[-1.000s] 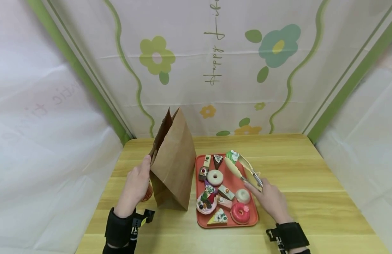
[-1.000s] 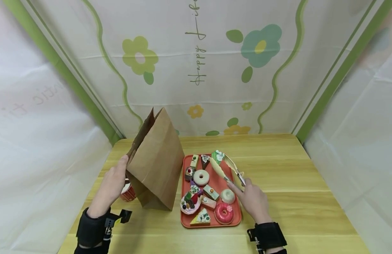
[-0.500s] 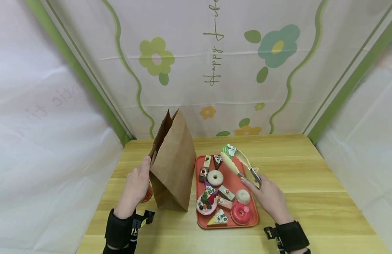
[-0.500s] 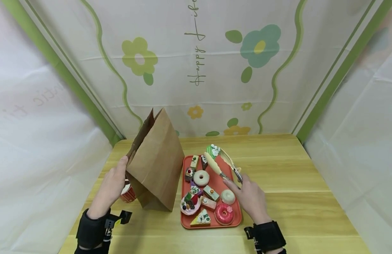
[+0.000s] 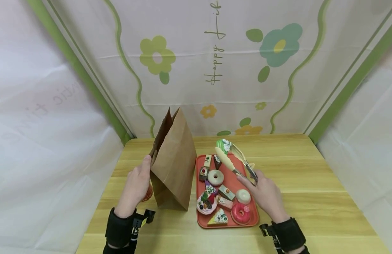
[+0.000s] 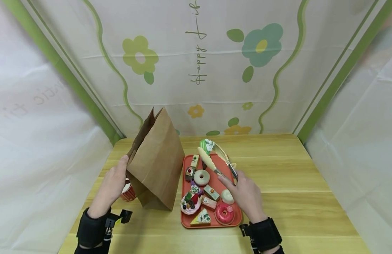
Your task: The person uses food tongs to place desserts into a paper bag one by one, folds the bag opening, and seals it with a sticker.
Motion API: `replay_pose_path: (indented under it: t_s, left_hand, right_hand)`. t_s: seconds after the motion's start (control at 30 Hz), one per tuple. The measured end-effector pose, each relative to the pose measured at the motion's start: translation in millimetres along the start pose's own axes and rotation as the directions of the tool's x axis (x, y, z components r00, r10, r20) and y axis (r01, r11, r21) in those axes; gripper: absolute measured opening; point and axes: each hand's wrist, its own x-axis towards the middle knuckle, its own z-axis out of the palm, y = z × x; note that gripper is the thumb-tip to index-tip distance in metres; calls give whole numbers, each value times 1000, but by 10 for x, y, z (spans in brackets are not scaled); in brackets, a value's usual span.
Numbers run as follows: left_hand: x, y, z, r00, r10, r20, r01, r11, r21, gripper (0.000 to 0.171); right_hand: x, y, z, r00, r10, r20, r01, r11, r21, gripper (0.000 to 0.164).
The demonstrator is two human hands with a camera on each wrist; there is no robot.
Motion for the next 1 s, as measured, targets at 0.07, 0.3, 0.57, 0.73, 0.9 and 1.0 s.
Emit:
replay_pose_path:
  t_s: [0.07,0.3,0.57,0.73,0.9,1.0]
  left_hand:
    - [0,-2,-6,1000,0,-5,0,1000,7,68]
    - [-17,-8,-34,1000,-7,8,6,1000,19,74]
    - [-21,-2,-54,1000,3,1,-3,1000,13,76]
    - [-41,-6,-105,1000,1,6,-1,1000,25,81]
    - [-65,-15,-145,1000,-16,15,16,1000,12,85]
    - [-73,-22,-170,1000,-22,19,21,1000,10,85]
  right_hand:
    - [22,-99,-31,1000,-13,1,13,1000,16,68]
    - [140,-530,-163,994,-104,-19,105,993,51,64]
    - [323,-1136,-266,964,-264,-32,266,961,80,62]
    - [429,-1558,-290,918,-396,-24,396,915,77,60]
    - [516,-1852,-275,885,-466,7,466,884,-32,64]
    - [544,-1941,-273,875,-482,42,483,872,-80,66]
